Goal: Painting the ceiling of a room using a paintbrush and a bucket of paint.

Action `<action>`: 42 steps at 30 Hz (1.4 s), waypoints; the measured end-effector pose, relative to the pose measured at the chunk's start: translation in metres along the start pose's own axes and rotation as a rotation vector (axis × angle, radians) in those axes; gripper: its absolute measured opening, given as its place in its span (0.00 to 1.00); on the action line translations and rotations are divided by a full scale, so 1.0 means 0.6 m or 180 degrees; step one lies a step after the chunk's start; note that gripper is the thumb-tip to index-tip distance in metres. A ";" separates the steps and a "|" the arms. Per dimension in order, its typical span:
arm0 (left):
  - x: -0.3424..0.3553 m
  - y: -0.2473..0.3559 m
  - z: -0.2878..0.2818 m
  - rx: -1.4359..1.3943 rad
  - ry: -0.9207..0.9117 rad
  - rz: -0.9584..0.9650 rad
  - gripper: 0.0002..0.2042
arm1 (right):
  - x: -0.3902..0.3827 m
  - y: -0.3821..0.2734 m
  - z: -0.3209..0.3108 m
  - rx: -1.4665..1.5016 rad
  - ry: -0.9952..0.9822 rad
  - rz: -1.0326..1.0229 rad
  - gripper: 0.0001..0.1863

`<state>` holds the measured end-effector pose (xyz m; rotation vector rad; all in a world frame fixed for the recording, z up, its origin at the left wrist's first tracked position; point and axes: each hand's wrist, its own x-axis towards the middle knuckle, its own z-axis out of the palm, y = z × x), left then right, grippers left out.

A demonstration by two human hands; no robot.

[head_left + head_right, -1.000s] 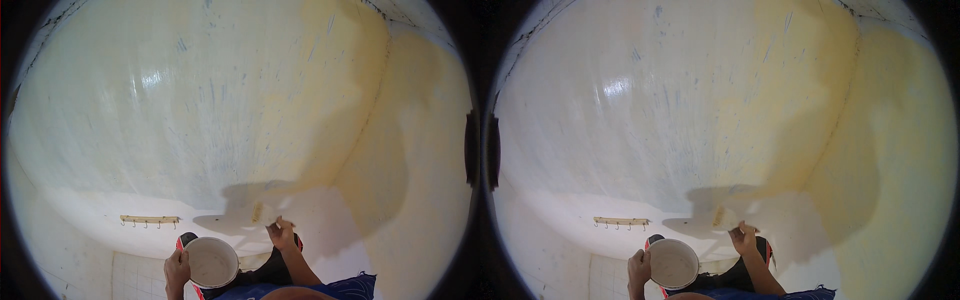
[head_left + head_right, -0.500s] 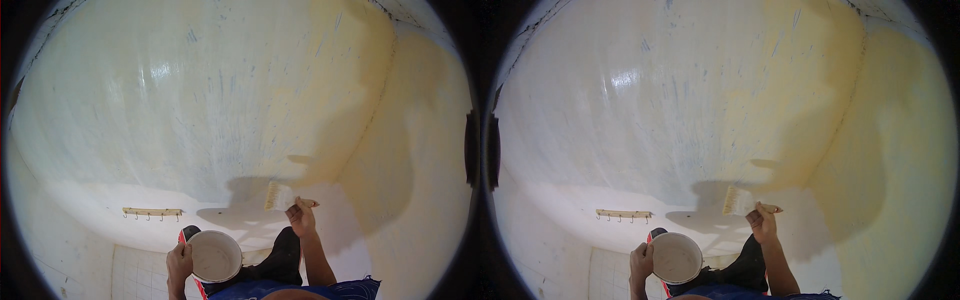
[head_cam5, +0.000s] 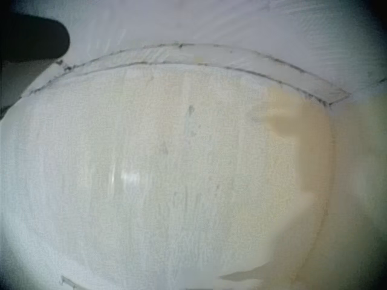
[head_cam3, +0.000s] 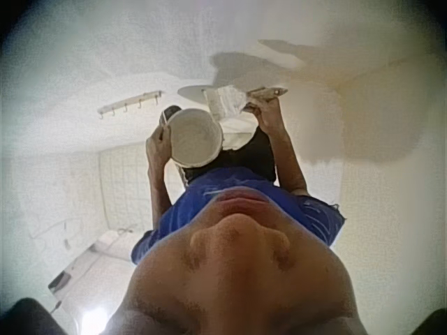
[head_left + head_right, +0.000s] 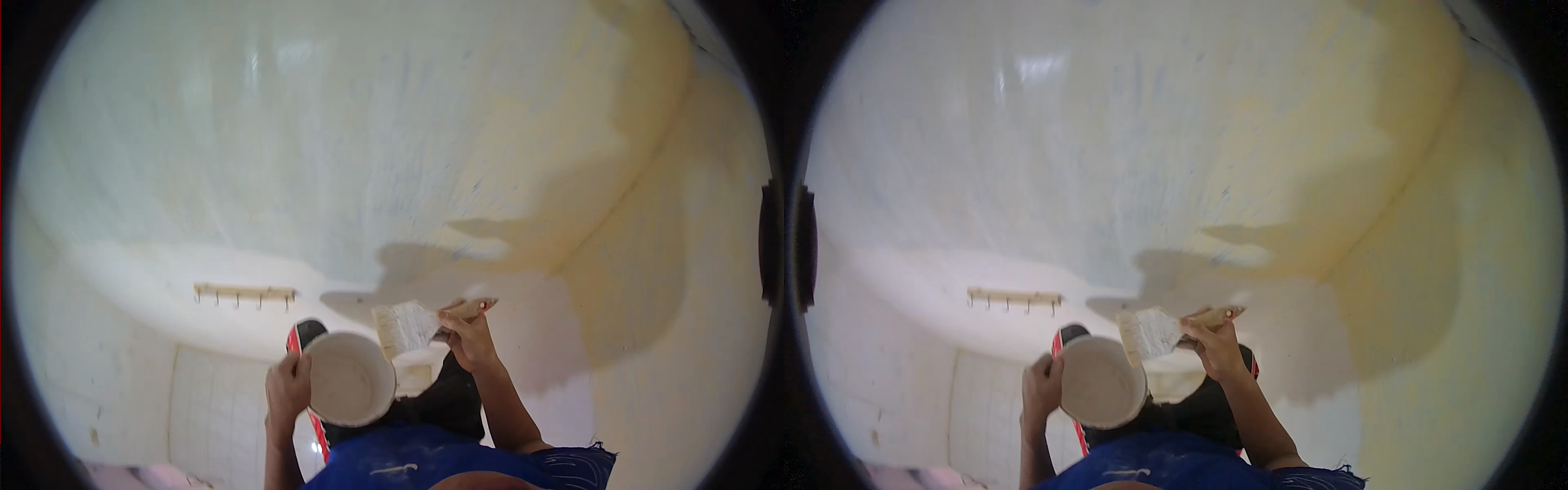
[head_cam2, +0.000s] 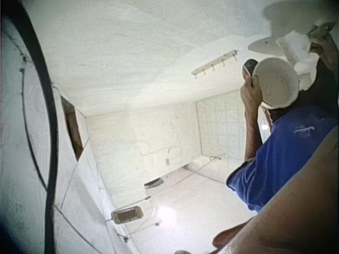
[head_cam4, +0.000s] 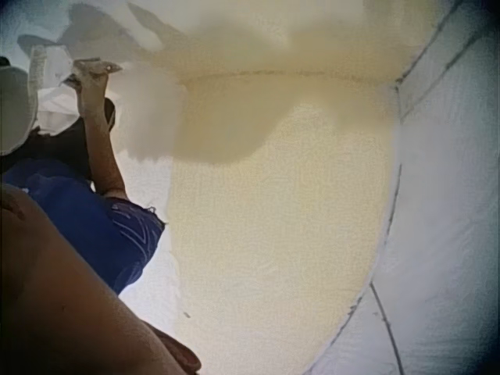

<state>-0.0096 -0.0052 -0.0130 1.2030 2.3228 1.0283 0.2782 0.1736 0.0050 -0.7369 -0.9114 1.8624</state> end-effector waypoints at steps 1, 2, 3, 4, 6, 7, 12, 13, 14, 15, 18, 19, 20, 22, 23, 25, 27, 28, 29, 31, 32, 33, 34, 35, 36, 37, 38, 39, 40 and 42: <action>0.000 0.002 -0.001 -0.0024 -0.0032 -0.0033 0.20 | 0.002 0.004 0.013 -0.0243 -0.0038 -0.0117 0.10; 0.005 0.002 -0.005 -0.0041 -0.0059 -0.0109 0.20 | 0.001 0.004 0.026 -0.0317 -0.0093 0.0140 0.10; 0.015 -0.002 0.000 -0.0023 -0.0036 -0.0020 0.19 | 0.001 0.006 0.043 -0.0865 -0.0240 -0.0237 0.10; 0.023 0.007 -0.004 -0.0024 -0.0028 0.0043 0.19 | 0.000 0.011 0.061 -0.1379 -0.0456 -0.0589 0.10; 0.039 0.010 -0.006 -0.0084 -0.0040 0.0111 0.18 | 0.009 0.020 0.106 -0.1663 -0.0841 -0.0433 0.09; 0.037 0.017 -0.009 -0.0252 -0.0061 0.0204 0.18 | 0.000 0.025 0.121 -0.1914 -0.1093 -0.0553 0.09; 0.035 0.002 -0.011 -0.0324 -0.0218 -0.0051 0.18 | 0.046 0.099 0.177 -0.3540 -0.2536 -0.1063 0.06; 0.035 -0.003 -0.007 -0.0249 -0.0186 -0.0015 0.19 | 0.057 0.121 0.175 -0.3873 -0.2797 -0.1134 0.07; 0.027 0.001 -0.011 -0.0250 -0.0238 -0.0065 0.19 | 0.055 0.131 0.177 -0.4219 -0.3047 -0.1195 0.08; 0.023 0.007 -0.017 -0.0253 -0.0301 -0.0153 0.19 | 0.050 0.138 0.182 -0.4154 -0.3154 -0.0986 0.10; 0.022 0.002 -0.019 -0.0312 -0.0305 -0.0169 0.19 | 0.064 0.170 0.190 -0.4462 -0.3347 -0.1058 0.08; 0.021 -0.002 -0.018 -0.0372 -0.0240 -0.0122 0.19 | 0.072 0.185 0.188 -0.4457 -0.3340 -0.1038 0.08; 0.021 -0.004 -0.017 -0.0371 -0.0258 -0.0129 0.19 | 0.078 0.200 0.185 -0.4520 -0.3380 -0.0790 0.10; 0.023 -0.006 -0.017 -0.0339 -0.0318 -0.0094 0.20 | 0.080 0.215 0.184 -0.4581 -0.3429 -0.0523 0.13; 0.023 -0.007 -0.018 -0.0347 -0.0322 -0.0109 0.20 | 0.079 0.218 0.189 -0.4904 -0.3655 -0.0435 0.15; 0.024 -0.010 -0.017 -0.0415 -0.0294 -0.0167 0.19 | 0.081 0.231 0.184 -0.5235 -0.3893 -0.0326 0.17; 0.026 -0.007 -0.017 -0.0399 -0.0310 -0.0157 0.19 | 0.079 0.253 0.160 -0.4940 -0.3893 -0.1089 0.15; 0.027 -0.008 -0.017 -0.0367 -0.0312 -0.0149 0.19 | 0.079 0.251 0.164 -0.4937 -0.3905 -0.1068 0.15; 0.027 -0.009 -0.018 -0.0372 -0.0321 -0.0168 0.19 | 0.082 0.248 0.169 -0.5008 -0.3931 -0.0695 0.14; 0.027 -0.009 -0.020 -0.0363 -0.0317 -0.0177 0.19 | 0.084 0.238 0.177 -0.5062 -0.3949 -0.0304 0.14; 0.027 -0.009 -0.021 -0.0361 -0.0329 -0.0187 0.19 | 0.085 0.232 0.180 -0.5005 -0.4065 -0.0278 0.14; 0.026 -0.009 -0.021 -0.0370 -0.0329 -0.0207 0.19 | 0.084 0.228 0.181 -0.4943 -0.4178 -0.0251 0.13; 0.025 -0.009 -0.021 -0.0374 -0.0336 -0.0219 0.19 | 0.080 0.229 0.182 -0.4931 -0.4165 -0.0236 0.13; 0.025 -0.009 -0.017 -0.0364 -0.0358 -0.0221 0.19 | 0.075 0.231 0.183 -0.4968 -0.4232 -0.0292 0.13; 0.024 -0.009 -0.012 -0.0384 -0.0321 -0.0158 0.19 | 0.071 0.233 0.183 -0.5003 -0.4296 -0.0349 0.14; 0.023 -0.007 -0.009 -0.0401 -0.0281 -0.0097 0.19 | 0.070 0.237 0.178 -0.4982 -0.4284 -0.0336 0.14; 0.023 -0.005 -0.009 -0.0384 -0.0304 -0.0099 0.19 | 0.070 0.242 0.173 -0.4956 -0.4275 -0.0414 0.13; 0.024 -0.001 -0.010 -0.0336 -0.0324 -0.0145 0.19 | 0.070 0.246 0.168 -0.4928 -0.4261 -0.0493 0.13; 0.025 0.001 -0.012 -0.0286 -0.0334 -0.0195 0.19 | 0.069 0.240 0.172 -0.4902 -0.4252 -0.0488 0.13; 0.023 0.000 -0.011 -0.0278 -0.0359 -0.0235 0.19 | 0.066 0.225 0.178 -0.4875 -0.4293 -0.0439 0.14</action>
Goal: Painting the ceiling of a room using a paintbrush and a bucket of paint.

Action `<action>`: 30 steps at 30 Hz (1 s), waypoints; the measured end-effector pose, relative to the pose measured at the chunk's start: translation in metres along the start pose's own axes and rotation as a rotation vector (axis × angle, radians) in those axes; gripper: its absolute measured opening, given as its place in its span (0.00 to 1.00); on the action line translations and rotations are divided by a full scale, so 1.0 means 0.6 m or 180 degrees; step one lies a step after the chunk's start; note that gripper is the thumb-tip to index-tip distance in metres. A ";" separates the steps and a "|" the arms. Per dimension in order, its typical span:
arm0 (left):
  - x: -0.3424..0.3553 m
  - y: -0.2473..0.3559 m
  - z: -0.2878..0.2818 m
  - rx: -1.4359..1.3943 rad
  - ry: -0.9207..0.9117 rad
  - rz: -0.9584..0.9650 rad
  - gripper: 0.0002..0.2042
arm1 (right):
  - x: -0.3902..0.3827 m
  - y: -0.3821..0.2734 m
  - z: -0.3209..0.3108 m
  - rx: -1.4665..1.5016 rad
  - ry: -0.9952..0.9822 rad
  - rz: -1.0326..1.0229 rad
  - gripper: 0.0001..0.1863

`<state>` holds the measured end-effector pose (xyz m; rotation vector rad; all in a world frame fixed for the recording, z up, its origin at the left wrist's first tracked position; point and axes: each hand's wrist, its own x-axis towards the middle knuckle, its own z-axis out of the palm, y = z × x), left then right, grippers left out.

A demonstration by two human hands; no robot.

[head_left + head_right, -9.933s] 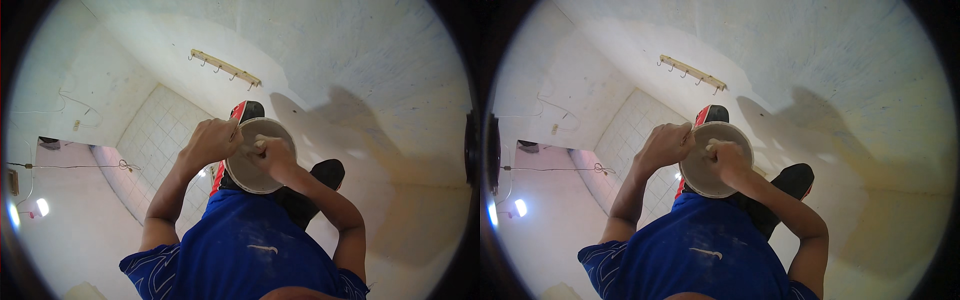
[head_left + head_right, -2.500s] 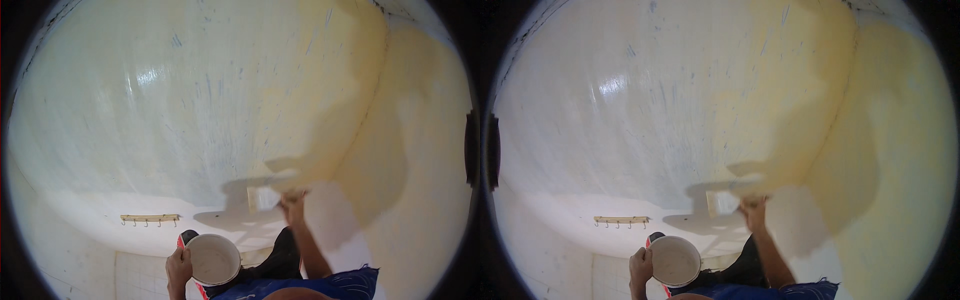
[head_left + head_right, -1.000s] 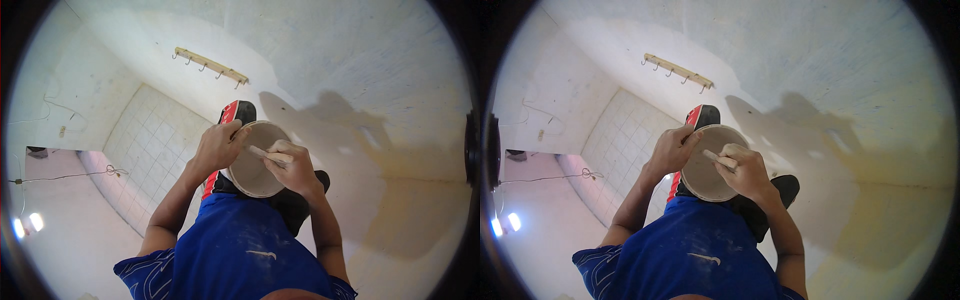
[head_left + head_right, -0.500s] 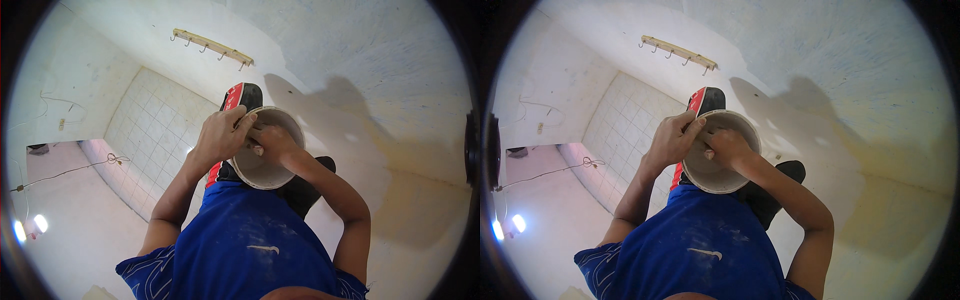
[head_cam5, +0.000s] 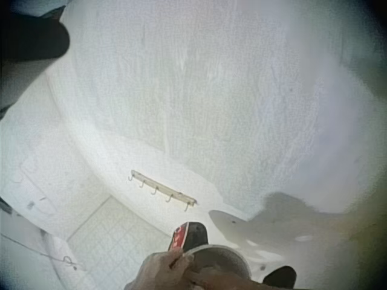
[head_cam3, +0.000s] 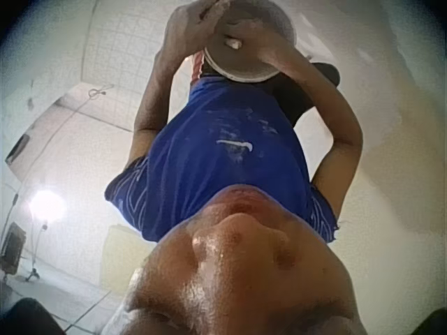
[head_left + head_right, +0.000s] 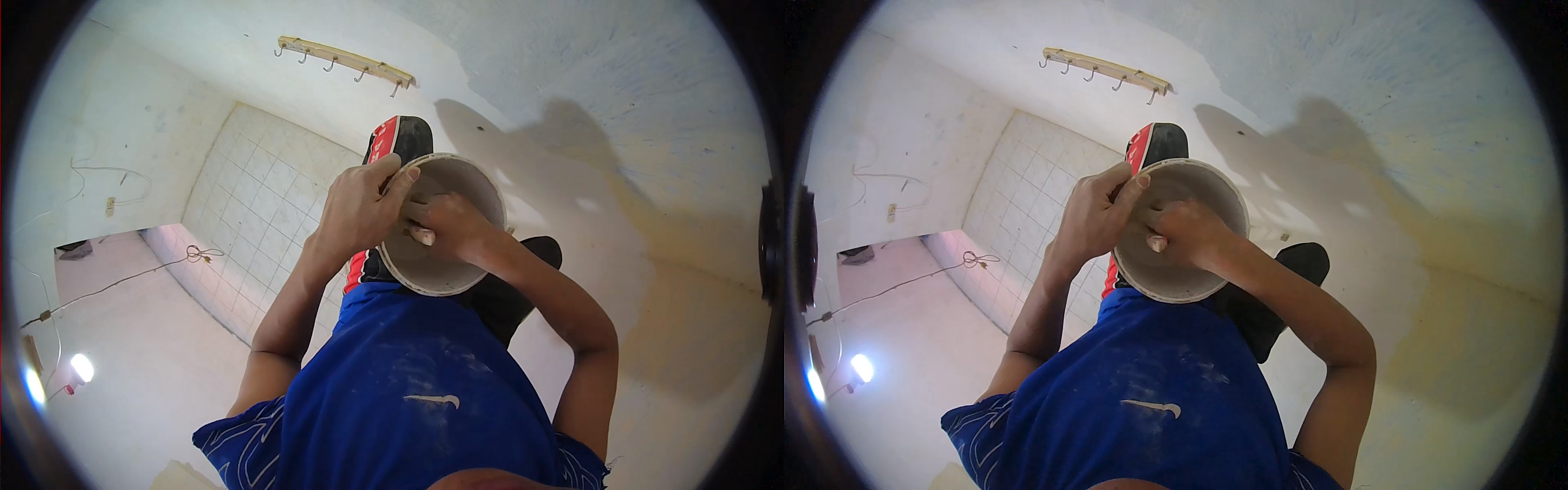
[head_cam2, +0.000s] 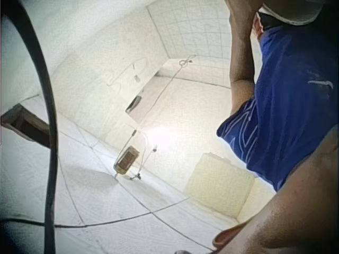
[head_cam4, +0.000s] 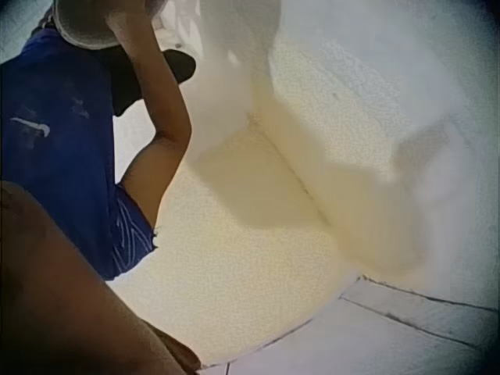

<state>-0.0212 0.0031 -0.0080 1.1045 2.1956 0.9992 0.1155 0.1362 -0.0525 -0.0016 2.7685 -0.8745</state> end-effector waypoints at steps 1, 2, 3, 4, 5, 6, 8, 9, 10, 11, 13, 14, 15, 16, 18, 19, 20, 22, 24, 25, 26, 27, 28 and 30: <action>-0.001 -0.002 -0.001 -0.0029 -0.0012 -0.0025 0.19 | 0.001 -0.002 0.000 0.0022 0.0020 0.0011 0.14; -0.002 -0.003 -0.001 -0.0008 -0.0038 -0.0019 0.19 | 0.003 -0.002 0.001 0.0123 -0.0048 0.0069 0.14; -0.003 -0.004 0.000 0.0015 -0.0027 -0.0056 0.19 | 0.005 -0.004 0.003 0.0226 -0.0116 0.0126 0.14; -0.003 -0.002 0.001 0.0049 -0.0006 -0.0089 0.19 | 0.003 -0.004 0.005 0.0249 -0.0088 0.0123 0.14; -0.002 -0.002 0.001 0.0080 -0.0021 -0.0083 0.19 | 0.002 -0.004 0.007 0.0204 -0.0021 -0.0006 0.14; -0.002 -0.002 0.001 0.0106 -0.0011 -0.0100 0.19 | 0.001 -0.005 0.011 0.0157 0.0044 -0.0137 0.14; 0.000 0.001 0.006 0.0141 0.0001 -0.0089 0.19 | 0.002 -0.003 0.013 0.0076 0.0018 -0.0155 0.14; -0.001 0.001 0.008 0.0113 0.0033 -0.0047 0.19 | 0.004 -0.002 0.015 -0.0011 -0.0036 -0.0174 0.15; -0.001 0.001 0.009 0.0084 0.0073 -0.0001 0.19 | 0.006 0.001 0.016 -0.0016 -0.0011 -0.0178 0.15; -0.001 0.003 0.009 0.0101 0.0078 0.0019 0.19 | 0.008 0.005 0.017 -0.0043 -0.0152 -0.0224 0.15; -0.001 0.006 0.007 0.0113 0.0064 -0.0043 0.19 | 0.007 0.007 0.016 -0.0081 -0.0276 -0.0279 0.15; -0.002 0.007 0.007 0.0126 0.0078 -0.0029 0.19 | 0.005 0.007 0.013 0.0030 -0.0282 -0.0258 0.15; -0.002 0.007 0.008 0.0135 0.0093 -0.0037 0.19 | 0.002 0.007 0.011 0.0141 -0.0288 -0.0239 0.15; -0.003 0.009 0.010 0.0140 0.0097 -0.0033 0.19 | -0.002 0.009 0.016 0.0129 -0.0263 -0.0239 0.15; -0.006 0.017 0.014 0.0154 0.0110 0.0006 0.19 | -0.010 0.013 0.031 0.0167 0.0136 -0.0353 0.15; -0.009 0.018 0.017 0.0157 0.0117 0.0011 0.19 | -0.012 0.011 0.030 0.0158 0.0155 -0.0356 0.15; -0.011 0.020 0.018 0.0165 0.0123 0.0030 0.19 | -0.014 0.010 0.030 0.0225 0.0050 -0.0294 0.15; -0.010 0.023 0.018 0.0177 0.0174 -0.0005 0.20 | -0.020 0.006 0.021 0.0260 -0.0026 -0.0223 0.15; -0.015 0.014 0.018 0.0175 0.0188 0.0021 0.20 | -0.032 0.000 0.008 0.0324 0.0086 -0.0017 0.14; -0.015 0.012 0.017 0.0166 0.0204 0.0036 0.21 | -0.041 0.002 -0.008 0.0263 0.0124 0.0002 0.14; -0.015 0.013 0.016 0.0138 0.0237 0.0103 0.21 | -0.054 0.005 -0.028 0.0352 0.0272 -0.0079 0.13; -0.015 0.013 0.015 0.0131 0.0258 0.0086 0.20 | -0.070 0.008 -0.048 0.0439 0.0415 -0.0160 0.12; -0.015 0.017 0.012 0.0128 0.0288 0.0084 0.20 | -0.094 0.007 -0.068 0.0352 0.0451 -0.0148 0.12; -0.015 0.013 0.004 0.0082 0.0425 0.0122 0.20 | -0.138 0.003 -0.090 0.1569 0.1278 -0.0191 0.09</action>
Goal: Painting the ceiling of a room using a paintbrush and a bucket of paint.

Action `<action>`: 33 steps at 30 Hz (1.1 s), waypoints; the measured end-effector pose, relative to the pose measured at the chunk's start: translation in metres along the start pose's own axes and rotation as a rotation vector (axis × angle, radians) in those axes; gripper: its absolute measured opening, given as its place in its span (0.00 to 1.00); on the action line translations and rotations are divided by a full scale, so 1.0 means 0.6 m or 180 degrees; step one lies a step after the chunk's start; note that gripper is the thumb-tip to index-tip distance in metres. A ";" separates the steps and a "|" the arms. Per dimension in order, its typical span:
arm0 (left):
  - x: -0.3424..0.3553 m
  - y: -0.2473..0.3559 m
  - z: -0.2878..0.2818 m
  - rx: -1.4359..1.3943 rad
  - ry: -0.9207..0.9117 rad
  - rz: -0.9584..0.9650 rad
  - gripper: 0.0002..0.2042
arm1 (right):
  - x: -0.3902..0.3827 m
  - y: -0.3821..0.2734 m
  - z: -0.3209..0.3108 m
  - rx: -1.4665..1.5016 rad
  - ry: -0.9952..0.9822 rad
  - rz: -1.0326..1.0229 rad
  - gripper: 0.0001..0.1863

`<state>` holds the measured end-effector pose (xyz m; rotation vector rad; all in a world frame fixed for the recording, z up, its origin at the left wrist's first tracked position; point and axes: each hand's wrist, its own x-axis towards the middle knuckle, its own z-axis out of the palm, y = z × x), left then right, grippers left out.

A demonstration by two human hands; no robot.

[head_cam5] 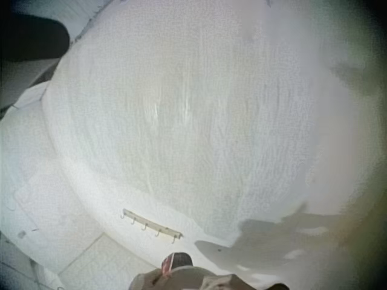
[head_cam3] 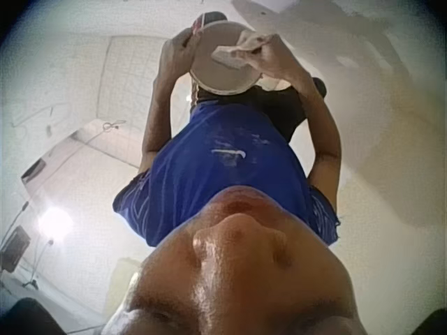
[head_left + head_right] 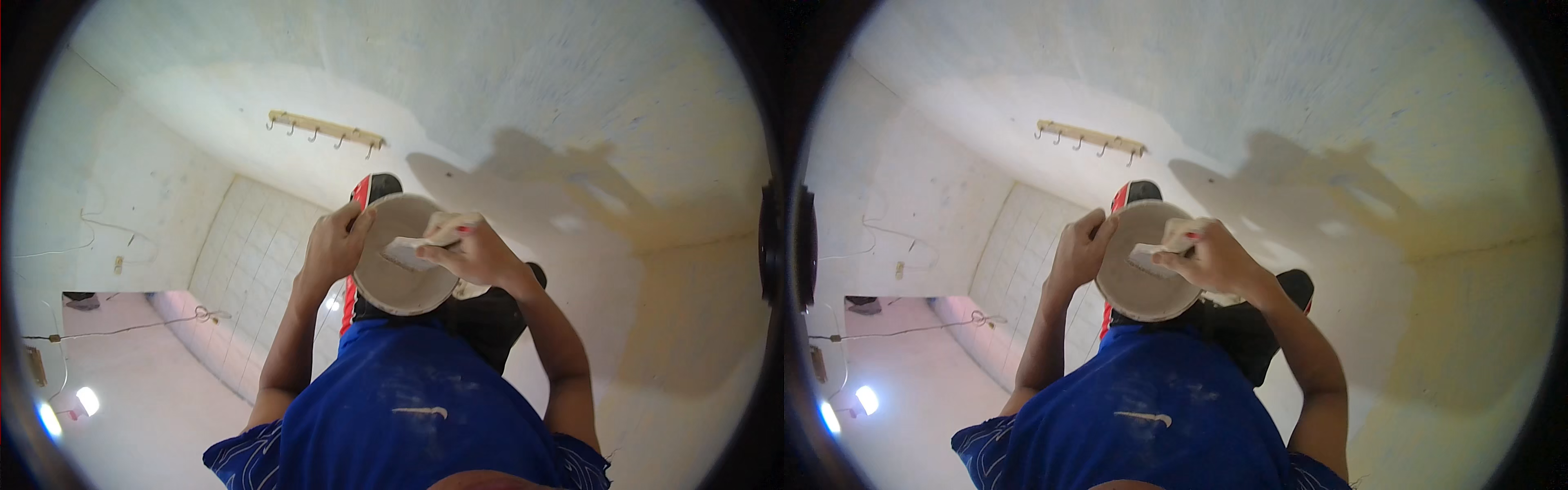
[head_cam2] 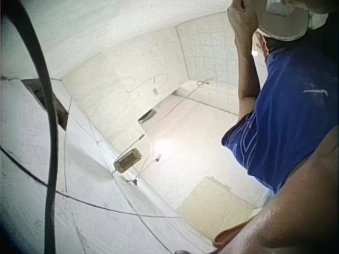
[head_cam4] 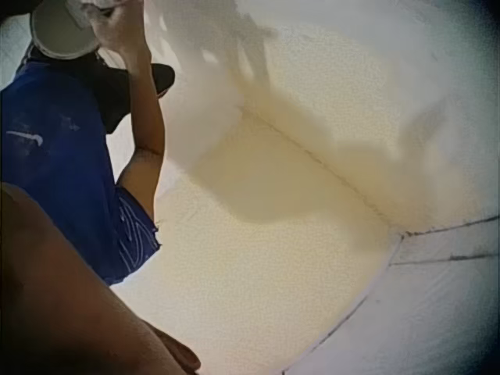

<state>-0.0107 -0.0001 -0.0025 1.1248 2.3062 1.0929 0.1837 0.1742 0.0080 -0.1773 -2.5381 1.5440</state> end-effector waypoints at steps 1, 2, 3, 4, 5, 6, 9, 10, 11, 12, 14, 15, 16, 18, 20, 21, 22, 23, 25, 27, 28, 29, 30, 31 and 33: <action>-0.002 0.002 -0.004 0.0027 -0.0026 -0.0037 0.20 | -0.016 -0.004 -0.013 -0.0065 0.0017 -0.0045 0.09; -0.004 0.000 -0.003 0.0031 -0.0085 -0.0079 0.20 | -0.036 -0.005 -0.020 0.0629 0.0583 0.0398 0.08; 0.000 -0.001 -0.003 0.0032 -0.0070 -0.0089 0.21 | -0.053 -0.008 -0.026 0.1330 0.1153 0.0820 0.08; 0.008 0.000 0.002 -0.0019 -0.0072 0.0006 0.21 | -0.071 -0.004 -0.032 0.1249 0.1224 0.0797 0.08; 0.009 -0.002 0.003 -0.0013 -0.0083 0.0045 0.21 | -0.085 0.008 -0.030 0.1920 0.1701 0.0788 0.08; 0.010 0.000 0.004 -0.0006 -0.0090 0.0095 0.21 | -0.101 0.024 -0.027 0.2596 0.2173 0.0740 0.09; 0.015 0.010 0.010 0.0048 -0.0068 0.0138 0.20 | -0.133 0.046 0.010 0.3501 0.2461 0.0454 0.11; 0.017 0.017 0.019 0.0031 -0.0115 0.0093 0.19 | -0.153 0.075 0.019 0.3693 0.2427 0.0494 0.09; 0.019 0.004 0.025 0.0155 -0.0105 0.0208 0.19 | -0.158 0.092 0.028 0.3996 0.2477 0.0387 0.09; 0.013 -0.001 0.025 0.0149 -0.0117 0.0141 0.19 | -0.153 0.082 0.028 0.4261 0.2666 0.0379 0.07; 0.005 -0.002 0.018 0.0112 -0.0061 0.0152 0.19 | -0.153 0.056 -0.011 0.4372 0.2782 0.0010 0.06; 0.000 -0.002 0.014 0.0080 -0.0022 0.0211 0.20 | -0.172 0.053 -0.047 0.4007 0.2786 -0.0351 0.06; -0.002 0.000 0.015 0.0046 -0.0069 0.0365 0.20 | -0.192 0.046 -0.094 0.3630 0.2791 -0.0673 0.05; -0.005 -0.004 0.016 -0.0060 0.0008 0.0309 0.23 | -0.213 -0.030 -0.184 0.2874 0.3335 -0.1282 0.05; -0.002 -0.010 0.024 -0.0093 -0.0008 0.0355 0.23 | -0.232 -0.119 -0.265 0.2009 0.3882 -0.1671 0.10; -0.005 -0.014 0.024 -0.0103 -0.0021 0.0293 0.23 | -0.243 -0.153 -0.303 0.1273 0.4017 -0.2061 0.10; -0.008 -0.018 0.024 -0.0104 -0.0034 0.0360 0.23 | -0.250 -0.185 -0.340 0.0520 0.4101 -0.2420 0.10; -0.010 -0.021 0.025 -0.0087 -0.0046 0.0325 0.23 | -0.251 -0.225 -0.370 -0.0384 0.4460 -0.2299 0.09; 0.004 -0.013 0.034 -0.0081 -0.0019 0.0311 0.23 | -0.242 -0.298 -0.418 -0.1784 0.4858 -0.1905 0.09; -0.007 -0.015 0.031 -0.0161 -0.0038 0.0368 0.23 | -0.228 -0.345 -0.427 -0.2248 0.4940 -0.1556 0.09; -0.008 -0.016 0.028 -0.0157 -0.0044 0.0364 0.23 | -0.215 -0.367 -0.435 -0.3070 0.4528 -0.1559 0.08; -0.005 -0.020 0.027 -0.0151 -0.0014 0.0392 0.22 | -0.202 -0.377 -0.443 -0.3856 0.4055 -0.1541 0.08; -0.004 -0.022 0.024 -0.0144 0.0013 0.0415 0.21 | -0.190 -0.363 -0.453 -0.3844 0.4054 -0.1526 0.08; -0.002 -0.022 0.021 -0.0133 -0.0007 0.0413 0.21 | -0.177 -0.326 -0.466 -0.4253 0.3779 -0.1914 0.11; 0.000 -0.016 0.019 -0.0148 -0.0005 0.0375 0.20 | -0.161 -0.224 -0.474 -0.4398 0.3406 -0.2157 0.16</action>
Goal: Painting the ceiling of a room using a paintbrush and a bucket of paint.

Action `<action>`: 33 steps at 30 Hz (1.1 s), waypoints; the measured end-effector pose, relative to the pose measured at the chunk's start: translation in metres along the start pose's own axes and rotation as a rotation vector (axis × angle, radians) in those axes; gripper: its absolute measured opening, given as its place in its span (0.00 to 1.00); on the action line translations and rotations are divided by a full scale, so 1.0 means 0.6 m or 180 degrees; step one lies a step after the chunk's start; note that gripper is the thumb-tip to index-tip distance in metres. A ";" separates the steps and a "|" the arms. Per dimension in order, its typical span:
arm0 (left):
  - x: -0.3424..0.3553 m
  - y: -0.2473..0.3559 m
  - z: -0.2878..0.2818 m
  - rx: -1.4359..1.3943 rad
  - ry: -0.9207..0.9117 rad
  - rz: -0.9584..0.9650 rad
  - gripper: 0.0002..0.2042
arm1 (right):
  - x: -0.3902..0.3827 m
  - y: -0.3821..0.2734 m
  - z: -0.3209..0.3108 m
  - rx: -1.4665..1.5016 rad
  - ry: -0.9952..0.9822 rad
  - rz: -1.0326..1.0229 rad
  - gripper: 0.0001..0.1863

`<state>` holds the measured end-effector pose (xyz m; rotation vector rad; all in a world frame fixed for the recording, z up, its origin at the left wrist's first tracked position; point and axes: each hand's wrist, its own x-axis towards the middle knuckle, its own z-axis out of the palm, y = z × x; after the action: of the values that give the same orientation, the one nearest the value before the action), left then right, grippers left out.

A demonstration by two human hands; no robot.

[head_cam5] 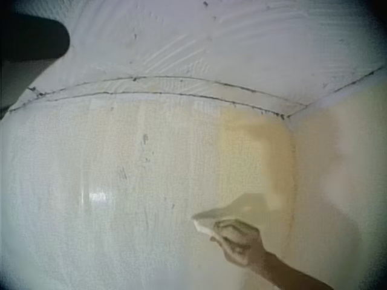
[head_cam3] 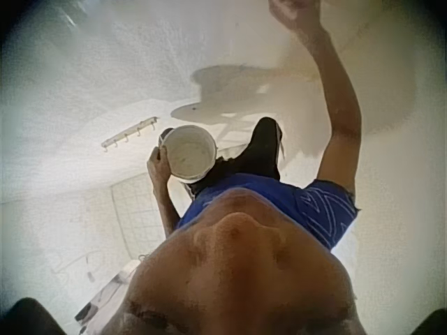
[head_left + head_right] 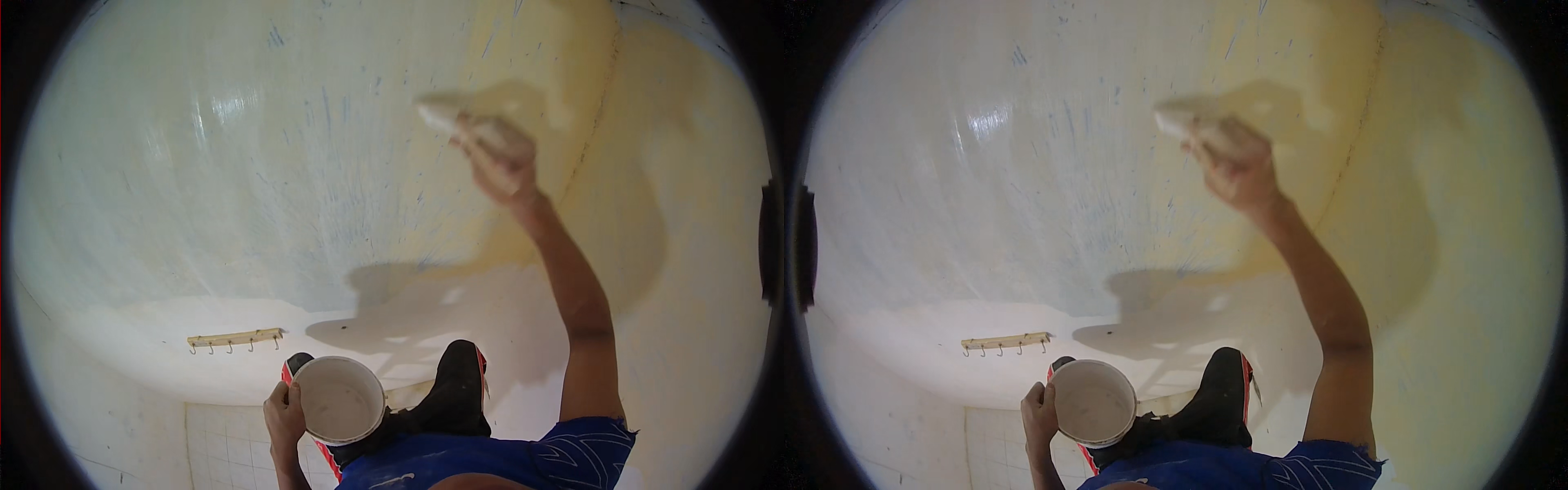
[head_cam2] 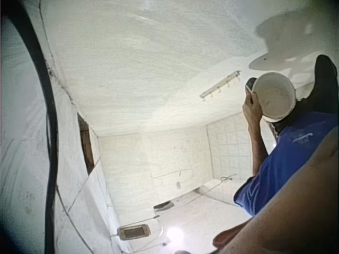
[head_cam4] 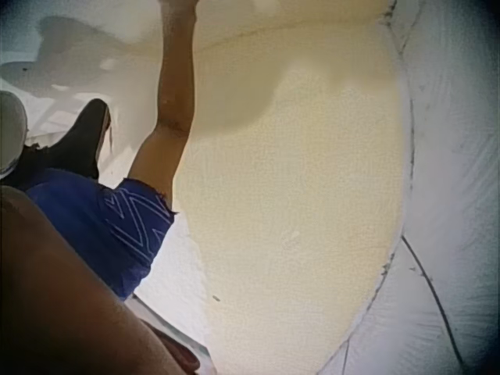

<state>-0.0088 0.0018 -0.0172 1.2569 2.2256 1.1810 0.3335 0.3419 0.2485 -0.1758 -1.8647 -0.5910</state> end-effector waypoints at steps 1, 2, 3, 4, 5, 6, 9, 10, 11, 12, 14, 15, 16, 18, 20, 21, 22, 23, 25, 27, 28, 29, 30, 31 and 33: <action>-0.002 0.001 -0.001 0.0006 -0.0021 -0.0033 0.20 | -0.058 -0.016 0.021 0.0183 -0.0133 0.0193 0.18; 0.000 0.000 -0.003 0.0038 -0.0004 -0.0034 0.20 | -0.103 -0.041 0.033 0.0111 -0.0505 0.0145 0.18; 0.002 0.000 -0.005 0.0062 0.0006 -0.0020 0.20 | -0.146 -0.069 0.038 0.0023 -0.0877 0.0090 0.18; 0.005 0.004 -0.006 0.0058 0.0001 -0.0018 0.20 | -0.197 -0.091 0.046 0.0306 -0.1060 0.0401 0.16; 0.007 0.012 -0.005 0.0031 -0.0041 -0.0034 0.20 | -0.228 -0.097 0.050 0.0589 -0.1240 0.0704 0.15; 0.006 0.017 -0.005 0.0022 -0.0079 -0.0065 0.20 | -0.229 -0.089 0.048 0.0603 -0.1239 0.0704 0.15; 0.006 0.011 -0.007 0.0052 -0.0079 0.0001 0.20 | -0.157 -0.047 0.030 0.0277 -0.0760 -0.0050 0.13; 0.008 0.006 -0.006 0.0077 -0.0098 0.0023 0.20 | -0.133 -0.001 0.018 0.0671 -0.0577 0.0066 0.18; 0.006 -0.004 -0.007 0.0064 -0.0076 -0.0070 0.20 | -0.031 -0.002 0.006 0.0788 -0.0262 -0.0258 0.22; 0.006 -0.002 -0.004 -0.0001 -0.0082 -0.0100 0.20 | 0.021 0.034 -0.028 -0.0426 -0.0331 -0.0657 0.18; 0.008 0.018 -0.002 0.0008 -0.0117 -0.0133 0.21 | 0.103 0.100 -0.052 -0.0175 0.0172 -0.0260 0.14; 0.004 0.025 -0.004 0.0024 -0.0134 -0.0211 0.22 | 0.134 0.105 -0.054 -0.0147 0.0184 -0.0249 0.14; 0.005 0.023 -0.003 0.0024 -0.0106 -0.0198 0.22 | 0.170 0.107 -0.052 -0.0377 0.0542 -0.0530 0.07; 0.004 0.013 0.000 0.0236 -0.0083 -0.0070 0.23 | 0.179 0.111 -0.044 -0.0592 0.0931 -0.0830 0.05; 0.002 0.016 -0.003 0.0195 -0.0045 -0.0112 0.22 | 0.110 0.072 -0.021 -0.1085 0.0439 -0.1062 0.12; 0.005 0.019 -0.002 0.0147 -0.0080 -0.0137 0.22 | 0.040 0.050 0.007 -0.0322 0.0121 -0.0454 0.13; 0.006 0.017 -0.002 0.0150 -0.0061 -0.0145 0.22 | -0.039 0.023 0.039 0.0444 -0.0159 0.0126 0.15; 0.007 0.015 -0.002 0.0182 -0.0067 -0.0122 0.22 | -0.100 -0.001 0.059 -0.0570 -0.0228 -0.0748 0.15; 0.013 0.018 0.000 0.0194 -0.0072 -0.0099 0.22 | -0.253 -0.078 0.087 0.0394 -0.0828 0.0160 0.17; 0.010 0.031 0.000 0.0229 -0.0089 -0.0151 0.22 | -0.334 -0.150 0.105 0.0493 -0.1014 0.0526 0.11; 0.000 0.035 -0.001 0.0232 -0.0107 -0.0183 0.22 | -0.370 -0.175 0.108 0.0747 -0.1252 0.1037 0.09; 0.003 0.038 -0.001 0.0248 -0.0099 -0.0138 0.22 | -0.377 -0.182 0.107 0.0743 -0.1251 0.1039 0.09; 0.004 0.040 -0.002 0.0264 -0.0092 -0.0088 0.22 | -0.383 -0.187 0.106 0.1043 -0.1265 0.1324 0.07; 0.007 0.034 -0.001 0.0273 -0.0076 -0.0065 0.22 | -0.386 -0.185 0.112 0.1346 -0.1252 0.1597 0.07; 0.004 0.017 0.003 0.0273 -0.0062 -0.0047 0.22 | -0.300 -0.144 0.099 0.1265 -0.0736 0.1346 0.11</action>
<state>-0.0037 0.0073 -0.0100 1.2764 2.2896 1.0736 0.3166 0.3245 0.0418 -0.3739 -2.0458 0.0971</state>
